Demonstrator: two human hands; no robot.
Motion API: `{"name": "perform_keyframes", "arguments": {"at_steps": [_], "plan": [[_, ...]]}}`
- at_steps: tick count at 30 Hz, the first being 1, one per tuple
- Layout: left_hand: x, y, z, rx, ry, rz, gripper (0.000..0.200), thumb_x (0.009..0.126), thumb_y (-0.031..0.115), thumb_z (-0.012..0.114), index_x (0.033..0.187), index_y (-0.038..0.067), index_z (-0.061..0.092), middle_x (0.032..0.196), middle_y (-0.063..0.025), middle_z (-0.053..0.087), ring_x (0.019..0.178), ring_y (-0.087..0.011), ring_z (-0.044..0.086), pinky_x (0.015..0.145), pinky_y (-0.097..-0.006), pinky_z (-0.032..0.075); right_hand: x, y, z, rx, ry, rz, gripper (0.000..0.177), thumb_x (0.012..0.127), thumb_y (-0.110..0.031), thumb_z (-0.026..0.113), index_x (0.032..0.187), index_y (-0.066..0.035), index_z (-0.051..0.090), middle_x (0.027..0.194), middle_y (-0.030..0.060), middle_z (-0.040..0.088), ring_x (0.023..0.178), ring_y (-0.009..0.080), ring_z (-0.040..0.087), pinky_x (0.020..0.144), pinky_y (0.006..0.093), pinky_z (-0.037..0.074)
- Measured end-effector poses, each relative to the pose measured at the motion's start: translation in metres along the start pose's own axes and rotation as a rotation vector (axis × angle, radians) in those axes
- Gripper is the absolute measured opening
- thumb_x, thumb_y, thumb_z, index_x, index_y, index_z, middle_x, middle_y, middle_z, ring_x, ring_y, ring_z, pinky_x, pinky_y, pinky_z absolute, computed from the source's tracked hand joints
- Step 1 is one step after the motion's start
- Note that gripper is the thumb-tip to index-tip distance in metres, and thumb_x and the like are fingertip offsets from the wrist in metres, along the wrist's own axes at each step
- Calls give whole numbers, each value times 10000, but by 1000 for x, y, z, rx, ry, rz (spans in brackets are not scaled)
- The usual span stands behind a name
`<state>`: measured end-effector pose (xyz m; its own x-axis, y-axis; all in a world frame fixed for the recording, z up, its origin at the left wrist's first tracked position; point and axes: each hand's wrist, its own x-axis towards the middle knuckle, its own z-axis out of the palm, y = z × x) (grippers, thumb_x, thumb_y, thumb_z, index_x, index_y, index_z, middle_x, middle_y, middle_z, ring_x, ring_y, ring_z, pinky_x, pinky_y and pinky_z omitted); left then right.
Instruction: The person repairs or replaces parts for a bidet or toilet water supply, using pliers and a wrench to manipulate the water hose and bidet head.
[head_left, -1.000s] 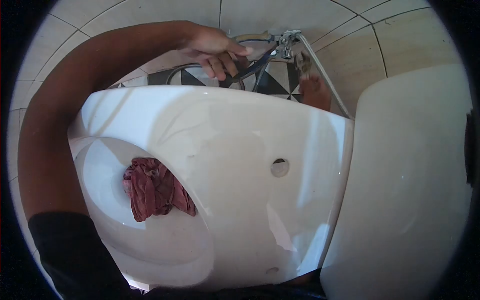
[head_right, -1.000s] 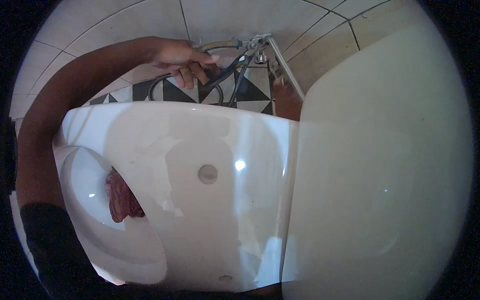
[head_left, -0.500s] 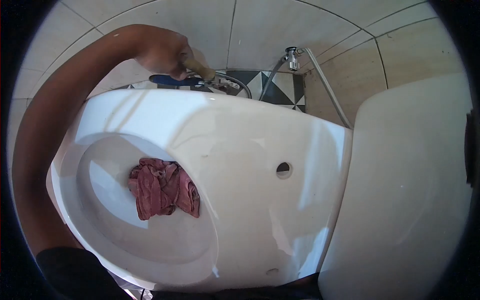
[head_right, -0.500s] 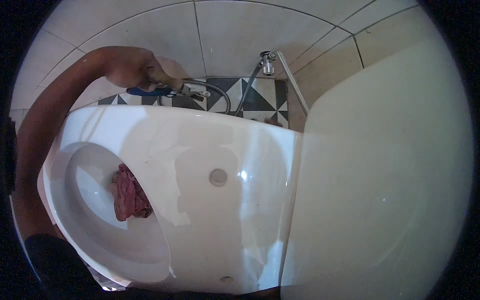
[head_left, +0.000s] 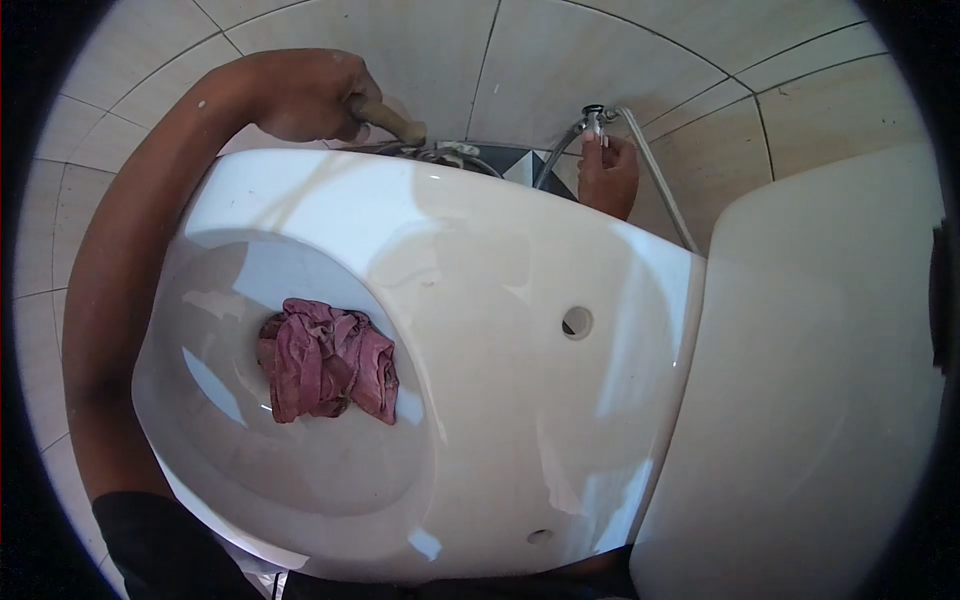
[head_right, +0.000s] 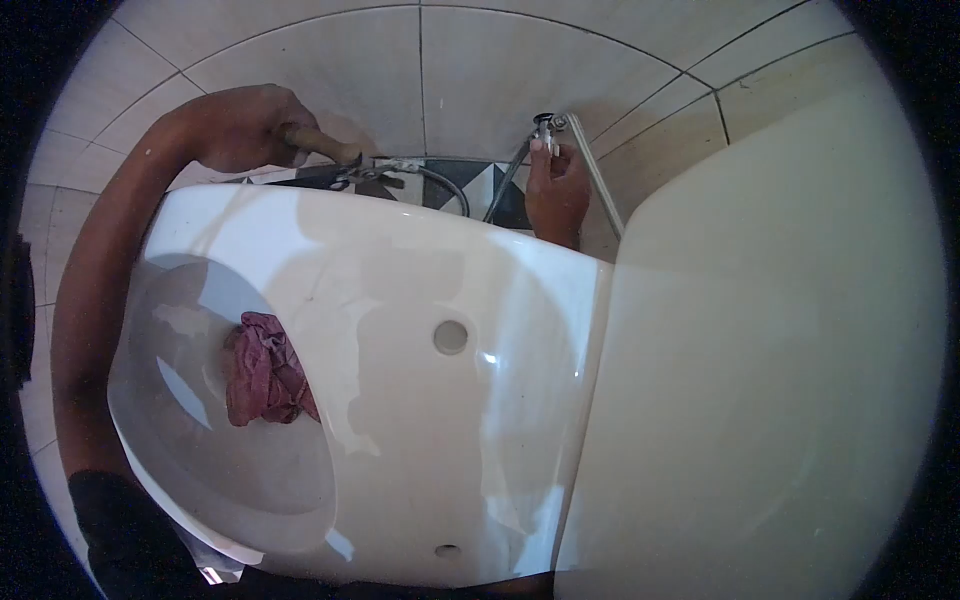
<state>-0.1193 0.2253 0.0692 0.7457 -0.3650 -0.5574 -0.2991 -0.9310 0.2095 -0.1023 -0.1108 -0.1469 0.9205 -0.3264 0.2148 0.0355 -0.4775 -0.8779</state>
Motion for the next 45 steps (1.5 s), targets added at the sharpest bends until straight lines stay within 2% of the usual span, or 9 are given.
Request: {"name": "perform_keyframes", "arguments": {"at_steps": [4,12,23,25,28,33,40,42,45], "plan": [[-1,3,-1,-97,-30,-40,164,869,150,670,901,-7,706,780,-121,698,763,-232,701,721,-388,516,1,0,5,171,-28,145,428,965,-386,693,1075,20,613,813,115,698,714,176,670,647,306,528],[9,-7,-3,-27,-142,-88,167,896,142,652,898,-16,703,794,-126,703,762,-221,709,725,-383,518,8,-3,-13,1047,-359,674,314,988,-343,678,1028,-35,629,891,122,703,707,183,684,628,305,599],[11,-10,0,-114,-114,-43,191,902,187,667,870,4,710,704,-78,685,687,-187,665,672,-379,488,13,7,-5,844,-290,495,258,982,-315,689,1001,-61,648,838,75,676,700,160,677,612,278,608],[10,-4,-5,-62,-181,-123,188,880,157,677,986,8,721,851,-116,721,787,-205,722,758,-381,520,12,5,-8,827,-281,510,258,980,-315,692,994,-62,649,827,71,669,693,161,675,609,279,608],[13,-11,-2,-78,-186,-100,192,877,164,684,981,6,722,845,-117,723,775,-208,720,748,-381,521,12,9,-8,831,-282,537,286,997,-341,663,1014,-55,660,840,73,677,707,173,673,635,288,609],[13,-9,-1,-75,-192,-122,196,879,173,679,974,7,723,836,-116,723,749,-209,712,735,-386,524,27,29,-13,1289,-518,757,435,1033,-461,560,1089,-44,665,870,76,688,770,199,680,717,334,590],[11,-16,-1,-105,-157,-82,202,875,194,679,944,7,712,804,-107,712,742,-209,693,721,-382,515,-9,9,-15,1019,-384,668,502,1014,-527,560,1103,-43,658,922,96,699,838,212,685,796,357,564],[9,-23,-1,-96,-135,-51,178,869,178,681,952,25,720,766,-89,700,709,-215,664,697,-393,498,-36,12,-22,722,-324,756,552,1003,-576,545,1126,-50,656,936,99,712,828,218,694,771,362,562],[-1,-28,-4,-70,-87,-7,152,859,155,686,967,58,733,735,-72,681,685,-215,617,681,-397,475,-90,57,-28,325,-307,413,532,992,-544,575,1139,-40,659,930,140,730,827,265,714,752,399,561]]}}
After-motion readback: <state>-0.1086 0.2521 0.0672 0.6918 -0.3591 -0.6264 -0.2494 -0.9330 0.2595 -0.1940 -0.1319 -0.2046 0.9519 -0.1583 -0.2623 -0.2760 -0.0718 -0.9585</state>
